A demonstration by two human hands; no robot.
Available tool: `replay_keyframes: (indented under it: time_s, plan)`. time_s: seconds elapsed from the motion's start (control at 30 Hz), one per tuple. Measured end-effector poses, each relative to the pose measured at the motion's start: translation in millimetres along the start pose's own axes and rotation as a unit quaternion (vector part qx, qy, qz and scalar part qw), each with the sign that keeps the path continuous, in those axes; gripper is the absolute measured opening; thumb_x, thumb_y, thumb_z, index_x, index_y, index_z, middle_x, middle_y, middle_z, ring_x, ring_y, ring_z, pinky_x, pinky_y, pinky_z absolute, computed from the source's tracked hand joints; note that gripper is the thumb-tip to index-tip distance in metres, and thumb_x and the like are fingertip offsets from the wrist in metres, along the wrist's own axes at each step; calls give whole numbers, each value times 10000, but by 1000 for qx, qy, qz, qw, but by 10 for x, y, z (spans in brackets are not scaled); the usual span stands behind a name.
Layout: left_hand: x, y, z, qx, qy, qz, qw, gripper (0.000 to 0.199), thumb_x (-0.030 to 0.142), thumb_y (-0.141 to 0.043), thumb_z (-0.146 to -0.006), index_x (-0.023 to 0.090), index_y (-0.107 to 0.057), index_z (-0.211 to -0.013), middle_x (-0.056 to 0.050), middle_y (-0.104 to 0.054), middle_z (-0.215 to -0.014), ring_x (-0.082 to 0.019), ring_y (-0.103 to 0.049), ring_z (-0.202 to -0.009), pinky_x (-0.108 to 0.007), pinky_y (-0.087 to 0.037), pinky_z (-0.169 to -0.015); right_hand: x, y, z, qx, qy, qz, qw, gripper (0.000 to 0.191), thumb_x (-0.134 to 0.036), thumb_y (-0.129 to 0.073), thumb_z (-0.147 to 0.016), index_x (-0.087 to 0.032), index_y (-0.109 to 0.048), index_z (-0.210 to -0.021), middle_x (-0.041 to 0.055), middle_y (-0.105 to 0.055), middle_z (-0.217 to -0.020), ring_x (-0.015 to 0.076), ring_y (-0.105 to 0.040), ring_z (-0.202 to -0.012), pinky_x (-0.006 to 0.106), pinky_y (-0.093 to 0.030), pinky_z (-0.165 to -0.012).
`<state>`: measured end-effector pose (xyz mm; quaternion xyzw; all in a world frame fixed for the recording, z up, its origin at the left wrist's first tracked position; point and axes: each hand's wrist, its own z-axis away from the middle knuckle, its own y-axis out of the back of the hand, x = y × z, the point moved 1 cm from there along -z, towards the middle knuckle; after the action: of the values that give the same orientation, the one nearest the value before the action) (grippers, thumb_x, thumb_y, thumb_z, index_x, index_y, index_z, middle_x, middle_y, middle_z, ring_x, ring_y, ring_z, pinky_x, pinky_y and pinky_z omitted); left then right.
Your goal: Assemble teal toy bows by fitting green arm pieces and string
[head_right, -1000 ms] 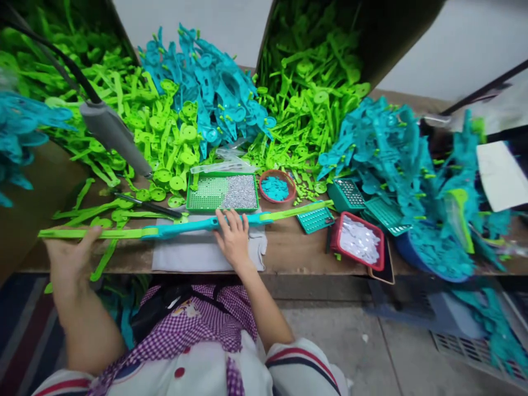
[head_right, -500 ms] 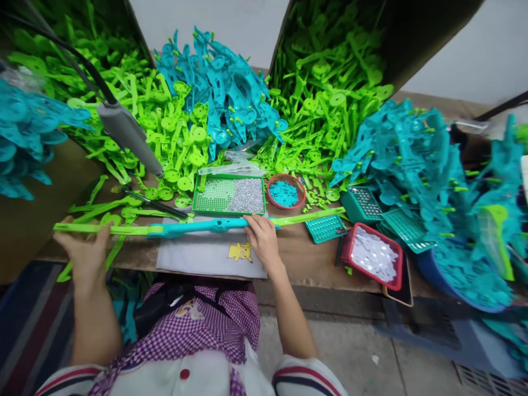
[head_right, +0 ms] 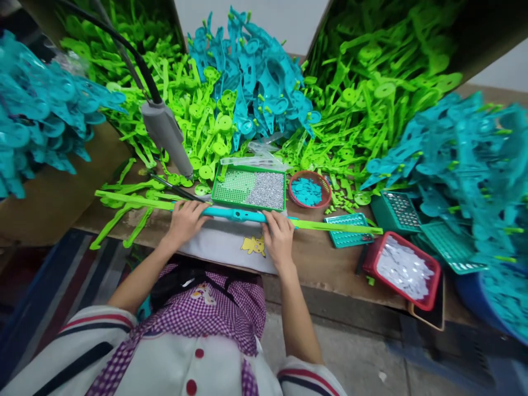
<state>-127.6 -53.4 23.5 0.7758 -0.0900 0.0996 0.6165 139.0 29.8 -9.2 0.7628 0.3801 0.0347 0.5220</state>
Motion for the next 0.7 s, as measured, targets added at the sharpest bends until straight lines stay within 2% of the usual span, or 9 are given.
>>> replay_keyframes:
  time_s: [0.1, 0.2, 0.37, 0.47, 0.57, 0.7]
  plan:
    - [-45, 217, -17, -41, -16, -13, 999, 312, 396, -580, -913, 198, -694, -1126, -111, -737, -1031, -273, -652, -976, -395, -416, -879, -77, 123, 31, 30, 39, 28, 998, 397, -290, -450, -972, -248, -550, -1354, 87, -712, -1178, 217, -643, -1129, 390, -413, -1007]
    - [-129, 518, -1, -84, 22, -2, 996, 368, 480, -606, -871, 215, -711, -1103, -88, -746, -1057, -275, -664, -989, -366, -436, -856, -142, 367, 109, 64, 106, 68, 990, 496, -269, -524, -944, -277, -457, -1435, 71, -692, -1246, 214, -629, -1180, 388, -351, -1084]
    - [-343, 918, -160, -242, 102, 38, 964, 455, 609, -561, -809, 261, -737, -1043, -34, -757, -905, -267, -677, -860, -295, -445, -682, -126, 751, 217, 89, 195, 140, 967, 558, -295, -649, -879, -325, -482, -1410, 37, -716, -1204, 213, -643, -1168, 361, -344, -1076]
    - [-467, 996, -267, -294, 92, 108, 945, 486, 650, -530, -785, 247, -749, -945, -28, -744, -854, -238, -664, -787, -271, -447, -641, -85, 879, 194, 63, 226, 163, 958, 502, -236, -634, -885, -294, -527, -1372, 55, -722, -1191, 212, -644, -1165, 359, -375, -1038]
    - [-558, 965, -315, -337, 80, 188, 919, 481, 653, -549, -755, 231, -748, -877, -33, -736, -838, -215, -651, -745, -267, -468, -637, -89, 939, 166, 44, 255, 168, 951, 469, -194, -632, -881, -315, -564, -1329, 40, -730, -1174, 202, -642, -1167, 327, -399, -960]
    - [-599, 883, -357, -384, 63, 229, 892, 501, 658, -538, -767, 211, -744, -861, -34, -723, -778, -200, -635, -694, -265, -473, -605, -149, 934, 179, 57, 205, 185, 959, 497, -216, -631, -884, -365, -545, -1350, 27, -742, -1150, 207, -666, -1119, 332, -364, -896]
